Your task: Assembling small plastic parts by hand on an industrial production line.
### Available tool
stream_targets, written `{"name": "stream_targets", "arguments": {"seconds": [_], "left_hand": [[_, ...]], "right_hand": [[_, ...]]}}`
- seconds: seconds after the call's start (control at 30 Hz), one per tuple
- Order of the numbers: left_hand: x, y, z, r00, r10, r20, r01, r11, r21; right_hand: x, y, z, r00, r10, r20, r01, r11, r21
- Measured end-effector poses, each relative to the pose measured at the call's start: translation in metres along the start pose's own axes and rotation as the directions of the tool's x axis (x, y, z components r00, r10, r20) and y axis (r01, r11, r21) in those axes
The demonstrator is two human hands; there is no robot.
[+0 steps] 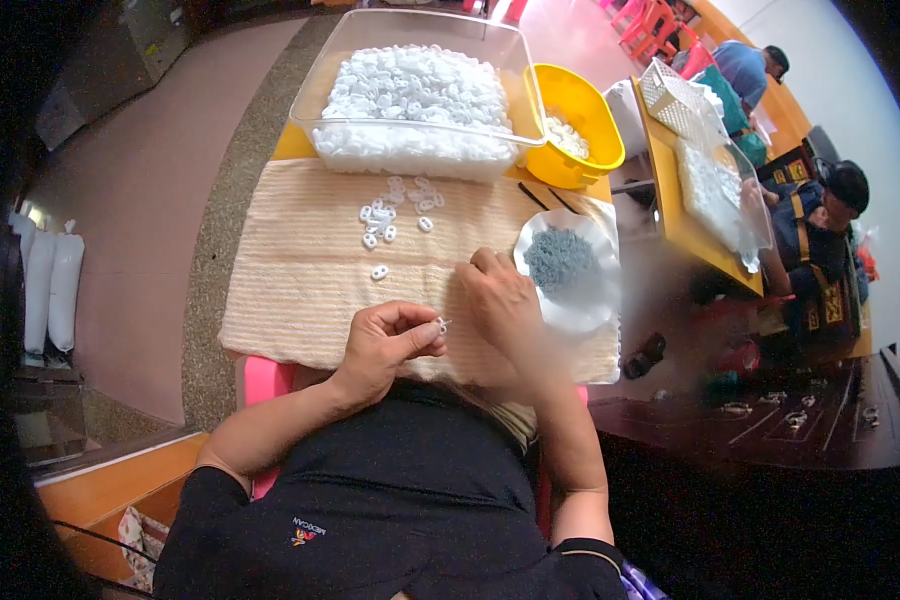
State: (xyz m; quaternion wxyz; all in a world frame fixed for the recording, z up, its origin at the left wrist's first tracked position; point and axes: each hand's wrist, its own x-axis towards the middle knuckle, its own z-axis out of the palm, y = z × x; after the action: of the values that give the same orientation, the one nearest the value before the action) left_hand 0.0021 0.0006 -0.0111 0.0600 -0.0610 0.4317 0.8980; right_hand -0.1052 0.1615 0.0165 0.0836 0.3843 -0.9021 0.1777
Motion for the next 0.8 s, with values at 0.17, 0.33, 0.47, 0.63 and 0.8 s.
{"name": "stream_targets", "arguments": {"seconds": [0.17, 0.33, 0.47, 0.63, 0.8], "left_hand": [[0.001, -0.001, -0.001, 1.000, -0.002, 0.000, 0.002, 1.000, -0.011], [0.003, -0.001, -0.003, 1.000, 0.015, -0.009, -0.015, 1.000, 0.013], [0.005, -0.001, -0.004, 1.000, -0.015, -0.027, 0.015, 1.000, 0.001], [0.006, -0.001, -0.004, 0.997, -0.049, -0.067, 0.049, 0.999, -0.004], [0.005, 0.001, -0.004, 0.995, -0.064, -0.077, 0.063, 0.998, -0.014]], "right_hand": [[0.007, 0.007, 0.006, 0.997, 0.005, 0.083, 0.001, 0.998, -0.063], [0.008, 0.008, 0.012, 0.995, -0.018, 0.097, 0.019, 1.000, -0.002], [0.006, 0.005, 0.004, 0.994, -0.058, 0.094, 0.055, 0.998, 0.033], [0.001, 0.006, 0.002, 0.994, 0.032, 0.105, -0.050, 0.983, 0.176], [-0.010, 0.006, 0.004, 0.989, 0.110, 0.102, -0.145, 0.878, 0.457]]}}
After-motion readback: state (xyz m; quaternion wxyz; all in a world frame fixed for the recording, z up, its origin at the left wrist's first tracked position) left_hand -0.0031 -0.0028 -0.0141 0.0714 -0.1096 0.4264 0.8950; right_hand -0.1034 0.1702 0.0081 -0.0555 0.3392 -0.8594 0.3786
